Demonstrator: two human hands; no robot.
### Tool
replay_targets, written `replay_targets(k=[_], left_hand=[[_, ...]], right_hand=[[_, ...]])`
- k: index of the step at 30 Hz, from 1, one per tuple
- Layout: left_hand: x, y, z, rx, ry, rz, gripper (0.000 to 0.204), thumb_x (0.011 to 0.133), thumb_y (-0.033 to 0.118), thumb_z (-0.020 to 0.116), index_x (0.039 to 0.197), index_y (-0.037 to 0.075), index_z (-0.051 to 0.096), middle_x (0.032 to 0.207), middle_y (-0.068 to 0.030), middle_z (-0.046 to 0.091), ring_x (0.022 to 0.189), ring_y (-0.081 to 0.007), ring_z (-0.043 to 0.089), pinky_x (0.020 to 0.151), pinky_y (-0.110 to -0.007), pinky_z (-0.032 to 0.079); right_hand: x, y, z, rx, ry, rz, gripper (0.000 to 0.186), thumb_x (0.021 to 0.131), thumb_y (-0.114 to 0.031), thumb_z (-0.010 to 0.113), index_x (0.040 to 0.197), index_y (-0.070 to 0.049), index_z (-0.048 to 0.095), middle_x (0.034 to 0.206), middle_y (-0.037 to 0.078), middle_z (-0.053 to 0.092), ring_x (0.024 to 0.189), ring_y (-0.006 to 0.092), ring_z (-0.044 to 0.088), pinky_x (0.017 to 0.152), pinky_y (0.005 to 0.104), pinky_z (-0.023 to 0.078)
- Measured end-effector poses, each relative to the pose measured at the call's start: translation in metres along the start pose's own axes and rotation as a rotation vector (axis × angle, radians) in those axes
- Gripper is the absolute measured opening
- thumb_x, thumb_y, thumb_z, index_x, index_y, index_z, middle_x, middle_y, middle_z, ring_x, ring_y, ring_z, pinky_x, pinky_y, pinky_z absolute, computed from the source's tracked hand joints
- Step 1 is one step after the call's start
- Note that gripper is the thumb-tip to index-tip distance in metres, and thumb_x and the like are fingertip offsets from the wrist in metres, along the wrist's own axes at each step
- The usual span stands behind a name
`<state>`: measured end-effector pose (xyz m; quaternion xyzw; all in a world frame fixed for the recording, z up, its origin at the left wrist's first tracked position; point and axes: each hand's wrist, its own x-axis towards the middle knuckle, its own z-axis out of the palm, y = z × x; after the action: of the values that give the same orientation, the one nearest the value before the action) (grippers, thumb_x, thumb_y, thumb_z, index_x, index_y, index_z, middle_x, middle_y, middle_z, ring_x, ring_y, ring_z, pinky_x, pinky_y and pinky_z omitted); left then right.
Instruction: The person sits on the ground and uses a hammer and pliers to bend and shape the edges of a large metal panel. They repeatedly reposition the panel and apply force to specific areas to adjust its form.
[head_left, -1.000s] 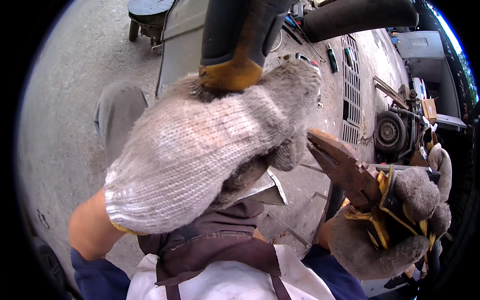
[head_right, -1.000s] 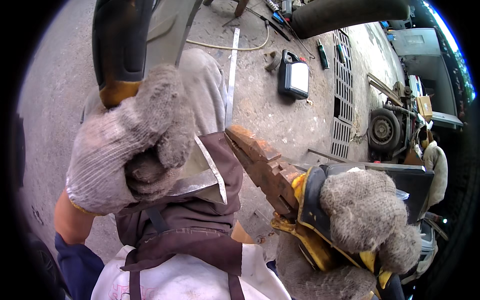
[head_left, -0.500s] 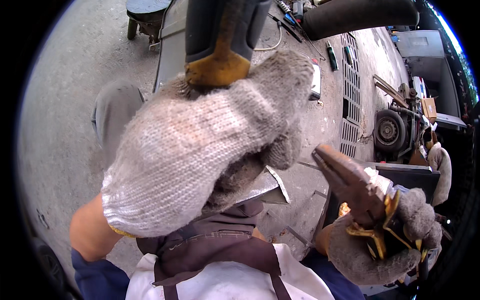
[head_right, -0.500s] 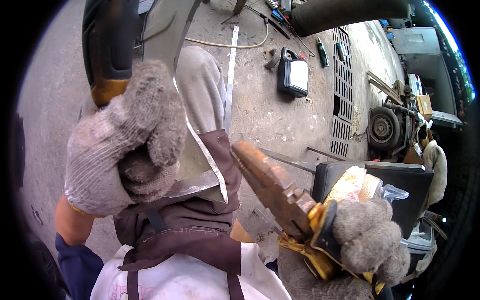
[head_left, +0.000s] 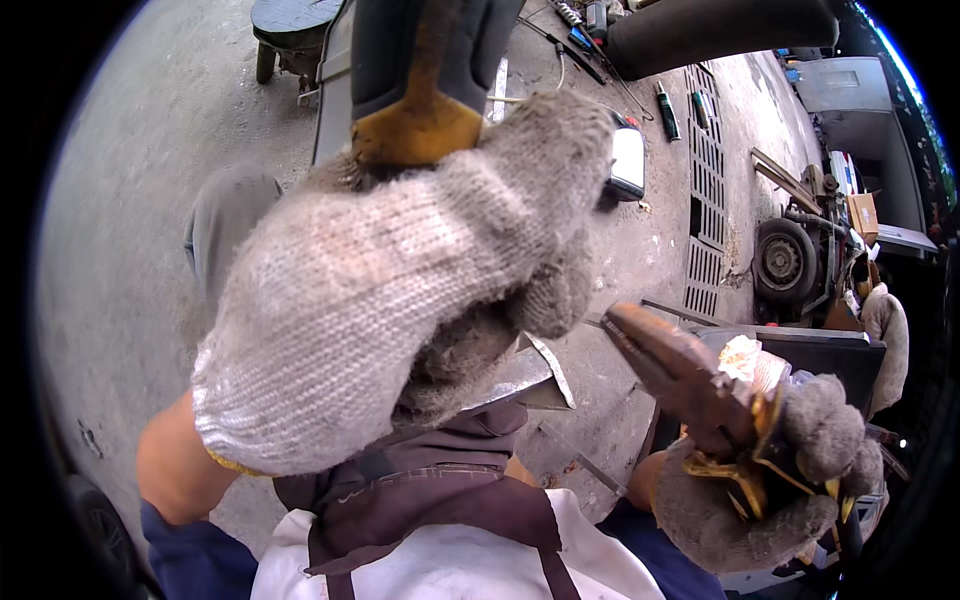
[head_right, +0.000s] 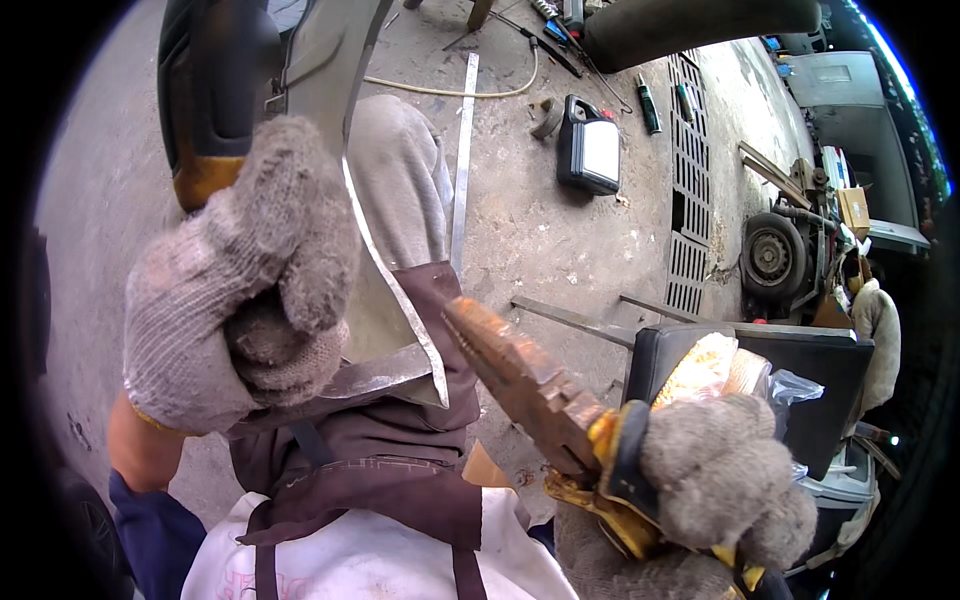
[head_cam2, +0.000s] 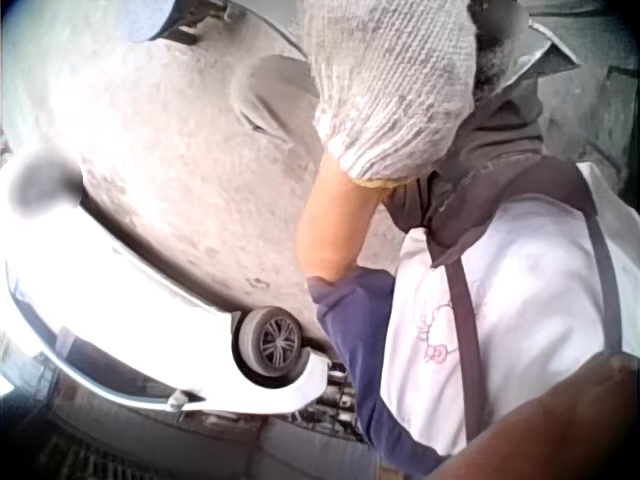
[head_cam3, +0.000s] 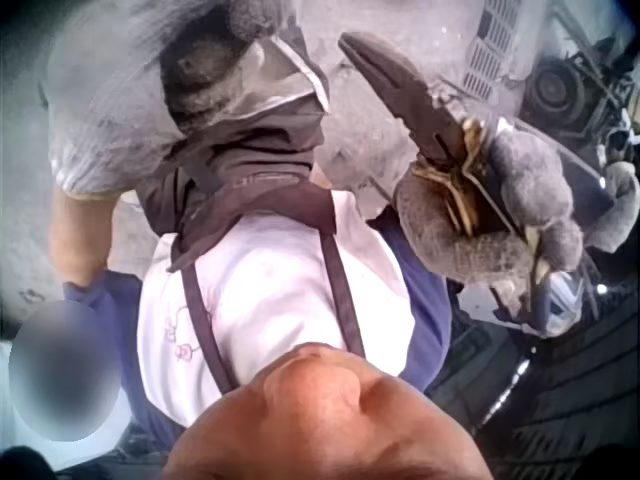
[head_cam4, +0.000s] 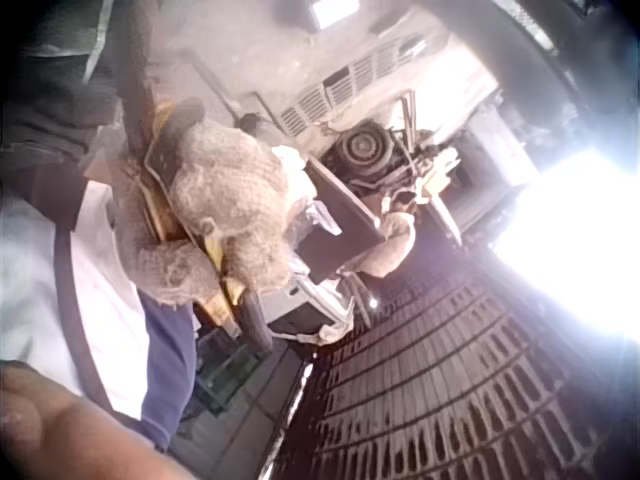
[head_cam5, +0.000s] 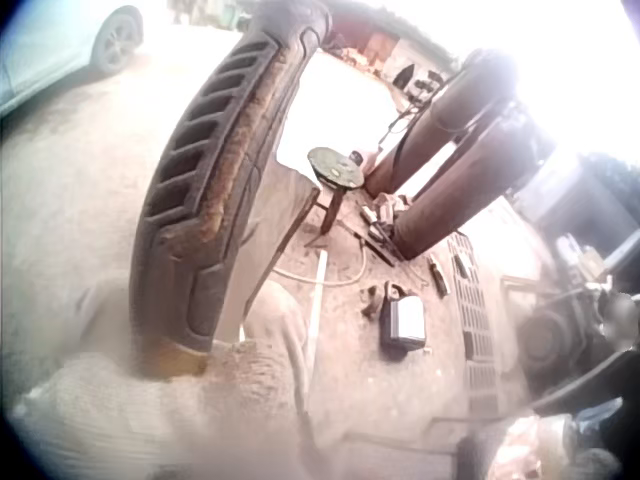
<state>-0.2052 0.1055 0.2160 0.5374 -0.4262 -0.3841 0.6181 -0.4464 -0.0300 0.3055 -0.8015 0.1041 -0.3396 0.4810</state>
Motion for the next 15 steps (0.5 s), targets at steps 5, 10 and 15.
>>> replay_targets(k=[5,10,15], left_hand=[[0.000,0.003,0.002,-0.001,0.005,-0.003,0.041,0.091,0.004,0.062,0.131,-0.001,0.054,0.123,-0.0127,0.062,0.105,-0.0175,0.066,0.090,-0.029,0.056],[0.002,-0.001,0.007,-0.017,0.005,-0.025,0.041,0.091,0.004,0.062,0.131,-0.001,0.053,0.123,-0.0128,0.062,0.106,-0.0176,0.066,0.090,-0.029,0.056],[0.007,-0.011,0.011,-0.070,-0.028,-0.041,0.042,0.091,0.004,0.062,0.132,-0.001,0.053,0.124,-0.0129,0.062,0.106,-0.0176,0.066,0.091,-0.029,0.056]], right_hand=[[0.005,0.012,0.017,0.065,0.128,-0.110,0.043,0.083,-0.019,0.073,0.119,-0.010,0.052,0.109,0.010,0.059,0.097,0.0163,0.060,0.081,0.0350,0.055],[0.008,0.005,0.023,0.224,0.775,-0.388,0.038,0.086,-0.013,0.069,0.119,-0.009,0.052,0.107,0.009,0.060,0.091,0.0184,0.060,0.083,0.0327,0.052],[0.007,0.009,-0.041,0.616,-0.101,-0.227,0.031,0.098,-0.023,0.056,0.119,-0.001,0.055,0.102,0.015,0.064,0.093,0.0218,0.067,0.077,0.0300,0.058]])
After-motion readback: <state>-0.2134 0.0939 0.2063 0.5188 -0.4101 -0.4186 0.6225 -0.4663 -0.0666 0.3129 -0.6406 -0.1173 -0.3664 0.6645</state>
